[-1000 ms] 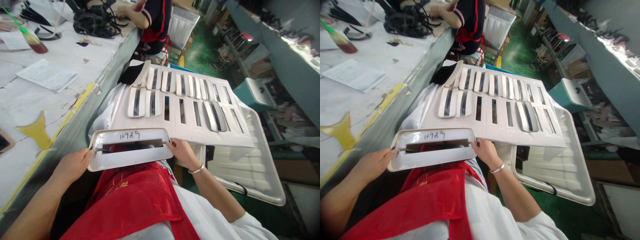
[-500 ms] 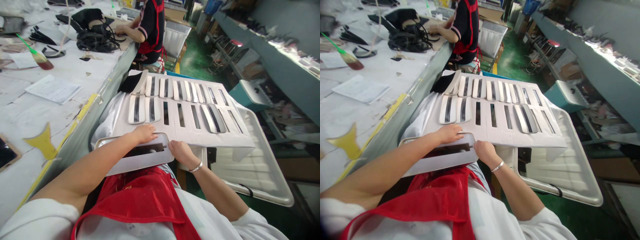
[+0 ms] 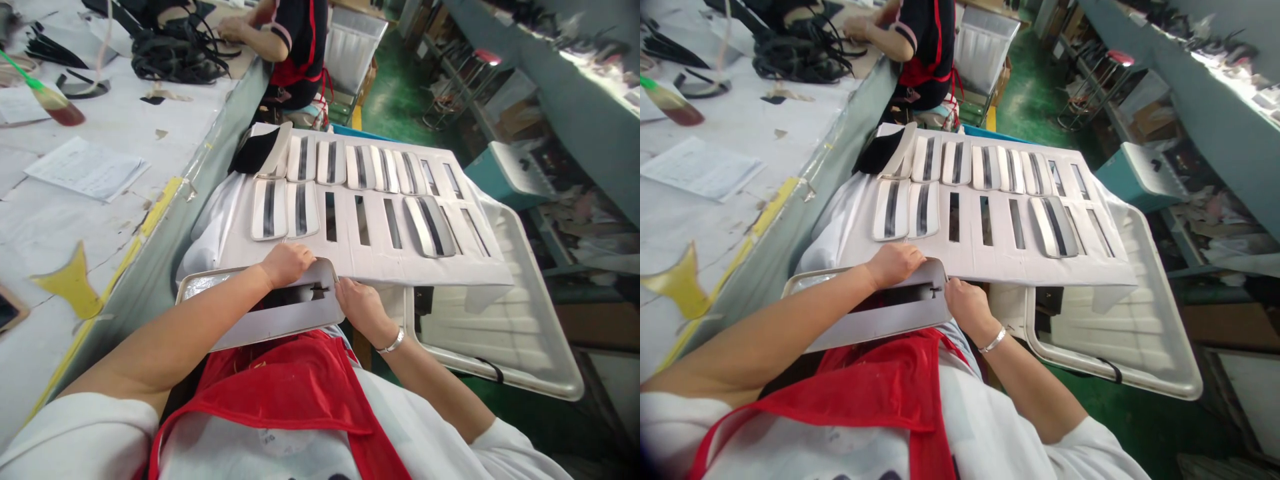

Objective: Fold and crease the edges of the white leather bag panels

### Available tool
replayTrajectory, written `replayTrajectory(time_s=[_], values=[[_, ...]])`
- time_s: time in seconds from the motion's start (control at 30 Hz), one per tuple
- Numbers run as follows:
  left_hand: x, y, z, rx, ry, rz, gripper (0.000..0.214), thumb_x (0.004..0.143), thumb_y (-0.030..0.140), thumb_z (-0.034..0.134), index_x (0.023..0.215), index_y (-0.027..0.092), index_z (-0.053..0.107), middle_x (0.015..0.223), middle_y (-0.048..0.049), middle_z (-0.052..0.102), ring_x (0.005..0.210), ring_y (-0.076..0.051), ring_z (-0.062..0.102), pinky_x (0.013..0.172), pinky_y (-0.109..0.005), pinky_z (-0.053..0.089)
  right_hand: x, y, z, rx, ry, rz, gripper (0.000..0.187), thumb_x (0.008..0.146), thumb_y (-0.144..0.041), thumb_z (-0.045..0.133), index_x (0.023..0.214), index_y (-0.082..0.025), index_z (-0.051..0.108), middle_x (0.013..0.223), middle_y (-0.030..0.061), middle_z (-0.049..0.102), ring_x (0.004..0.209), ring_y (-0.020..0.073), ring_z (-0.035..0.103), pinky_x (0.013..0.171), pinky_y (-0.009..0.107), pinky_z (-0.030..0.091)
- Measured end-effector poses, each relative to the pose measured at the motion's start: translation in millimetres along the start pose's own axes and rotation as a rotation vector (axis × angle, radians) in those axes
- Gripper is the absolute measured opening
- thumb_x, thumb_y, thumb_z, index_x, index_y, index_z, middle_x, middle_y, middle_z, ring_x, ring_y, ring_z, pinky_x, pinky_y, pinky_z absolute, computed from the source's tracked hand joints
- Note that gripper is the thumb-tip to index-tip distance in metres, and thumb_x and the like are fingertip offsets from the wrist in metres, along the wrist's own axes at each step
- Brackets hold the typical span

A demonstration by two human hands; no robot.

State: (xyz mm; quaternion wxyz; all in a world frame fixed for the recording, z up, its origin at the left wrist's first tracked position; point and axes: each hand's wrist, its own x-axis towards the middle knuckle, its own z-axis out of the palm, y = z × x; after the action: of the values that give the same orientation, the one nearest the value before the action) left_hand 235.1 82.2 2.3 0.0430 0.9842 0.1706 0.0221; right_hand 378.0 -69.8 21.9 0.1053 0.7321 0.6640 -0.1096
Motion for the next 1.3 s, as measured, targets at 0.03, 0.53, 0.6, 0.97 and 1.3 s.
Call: replayTrajectory(time_s=[0.03, 0.53, 0.6, 0.97, 1.3], values=[[1, 0, -0.1, 0.007, -0.004, -0.008, 0.041, 0.096, 0.028, 0.030, 0.092, 0.007, 0.066, 0.089, -0.0170, 0.067, 0.087, -0.024, 0.063, 0.071, -0.034, 0.046, 0, 0, 1, 0.007, 0.002, 0.012, 0.034, 0.099, -0.025, 0.025, 0.091, -0.014, 0.055, 0.084, 0.0112, 0.064, 0.078, 0.0199, 0.064, 0.058, 0.027, 0.034], [1, -7, 6.5, -0.040, -0.048, -0.011, 0.042, 0.095, 0.031, 0.034, 0.091, 0.006, 0.067, 0.088, -0.0178, 0.067, 0.086, -0.025, 0.063, 0.072, -0.035, 0.047, 4, -2, 2, 0.100, 0.009, 0.064, 0.031, 0.098, -0.028, 0.032, 0.084, -0.014, 0.055, 0.079, 0.0106, 0.066, 0.072, 0.0194, 0.063, 0.058, 0.027, 0.031], [2, -7, 7.3, -0.065, -0.045, -0.024, 0.042, 0.095, 0.032, 0.034, 0.091, 0.007, 0.067, 0.088, -0.0174, 0.067, 0.086, -0.025, 0.063, 0.072, -0.035, 0.047, 5, 4, 2, 0.216, 0.031, 0.038, 0.033, 0.098, -0.030, 0.031, 0.079, -0.015, 0.054, 0.077, 0.0090, 0.065, 0.070, 0.0181, 0.062, 0.059, 0.027, 0.032], [4, -7, -8.0, -0.174, -0.174, -0.108, 0.049, 0.092, 0.047, 0.033, 0.089, 0.013, 0.069, 0.096, -0.0115, 0.068, 0.093, -0.023, 0.062, 0.079, -0.031, 0.044, 11, 27, 38, 0.969, 0.015, 0.180, 0.046, 0.094, -0.047, 0.026, 0.077, -0.017, 0.055, 0.065, 0.0020, 0.061, 0.059, 0.0136, 0.055, 0.058, 0.023, 0.040], [10, -29, -15.2, -0.468, -0.311, -0.192, 0.044, 0.086, 0.045, 0.041, 0.088, 0.015, 0.072, 0.090, -0.0073, 0.069, 0.082, -0.019, 0.061, 0.075, -0.026, 0.043, 9, 14, 16, 0.697, 0.115, 0.095, 0.033, 0.089, -0.036, 0.038, 0.061, -0.019, 0.043, 0.058, -0.0018, 0.047, 0.057, 0.0110, 0.042, 0.056, 0.023, 0.027]])
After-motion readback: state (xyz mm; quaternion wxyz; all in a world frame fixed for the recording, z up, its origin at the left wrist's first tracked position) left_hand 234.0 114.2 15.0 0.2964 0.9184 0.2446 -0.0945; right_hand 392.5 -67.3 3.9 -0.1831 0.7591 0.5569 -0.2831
